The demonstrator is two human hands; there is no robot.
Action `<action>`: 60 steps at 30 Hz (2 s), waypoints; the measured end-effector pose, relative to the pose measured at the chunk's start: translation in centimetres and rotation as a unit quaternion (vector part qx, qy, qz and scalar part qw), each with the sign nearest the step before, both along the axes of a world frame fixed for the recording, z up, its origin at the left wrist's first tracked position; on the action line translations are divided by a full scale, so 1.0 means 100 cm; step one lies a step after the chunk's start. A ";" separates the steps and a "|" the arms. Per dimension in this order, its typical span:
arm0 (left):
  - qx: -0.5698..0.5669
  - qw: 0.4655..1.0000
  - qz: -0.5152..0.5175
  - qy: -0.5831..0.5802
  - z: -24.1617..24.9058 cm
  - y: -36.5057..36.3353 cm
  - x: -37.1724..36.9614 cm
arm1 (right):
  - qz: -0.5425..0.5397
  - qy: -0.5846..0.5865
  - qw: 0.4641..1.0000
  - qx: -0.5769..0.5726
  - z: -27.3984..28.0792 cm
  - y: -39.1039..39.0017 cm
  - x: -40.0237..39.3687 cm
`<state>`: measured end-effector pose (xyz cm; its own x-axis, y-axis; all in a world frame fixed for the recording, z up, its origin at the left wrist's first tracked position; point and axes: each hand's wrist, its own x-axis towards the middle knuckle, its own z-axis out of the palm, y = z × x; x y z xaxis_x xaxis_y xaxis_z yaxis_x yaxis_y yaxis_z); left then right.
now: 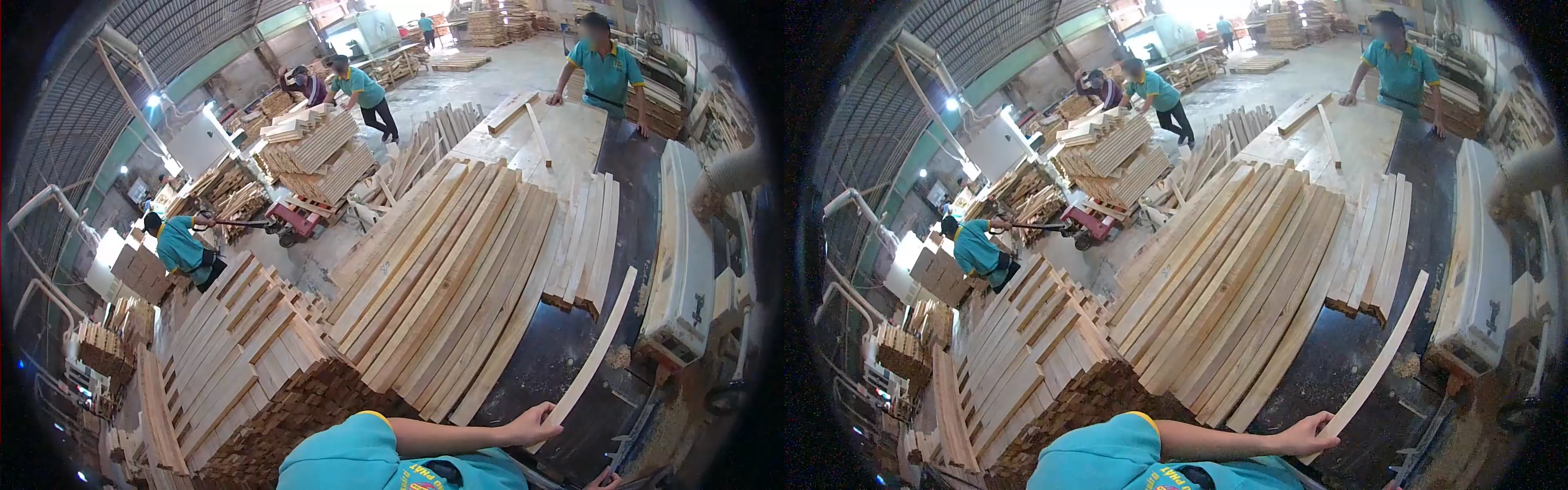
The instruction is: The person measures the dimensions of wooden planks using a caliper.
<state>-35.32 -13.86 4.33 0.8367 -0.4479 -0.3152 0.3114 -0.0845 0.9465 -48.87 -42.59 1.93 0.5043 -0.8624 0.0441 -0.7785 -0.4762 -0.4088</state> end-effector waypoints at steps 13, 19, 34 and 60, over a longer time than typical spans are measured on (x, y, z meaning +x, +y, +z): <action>-0.014 0.992 -0.042 0.114 0.028 0.009 0.010 | 0.050 -0.020 0.992 -0.111 -0.017 -0.010 -0.007; -0.049 0.988 -0.056 0.139 0.006 0.004 0.009 | -0.009 0.019 1.000 -0.006 -0.004 -0.008 -0.001; -0.117 0.915 0.069 0.380 0.038 0.006 0.014 | 0.059 -0.102 0.990 -0.071 -0.018 -0.013 -0.013; -0.214 0.955 -0.037 0.202 0.094 0.051 -0.009 | 0.397 -0.327 0.851 0.106 0.110 0.085 0.085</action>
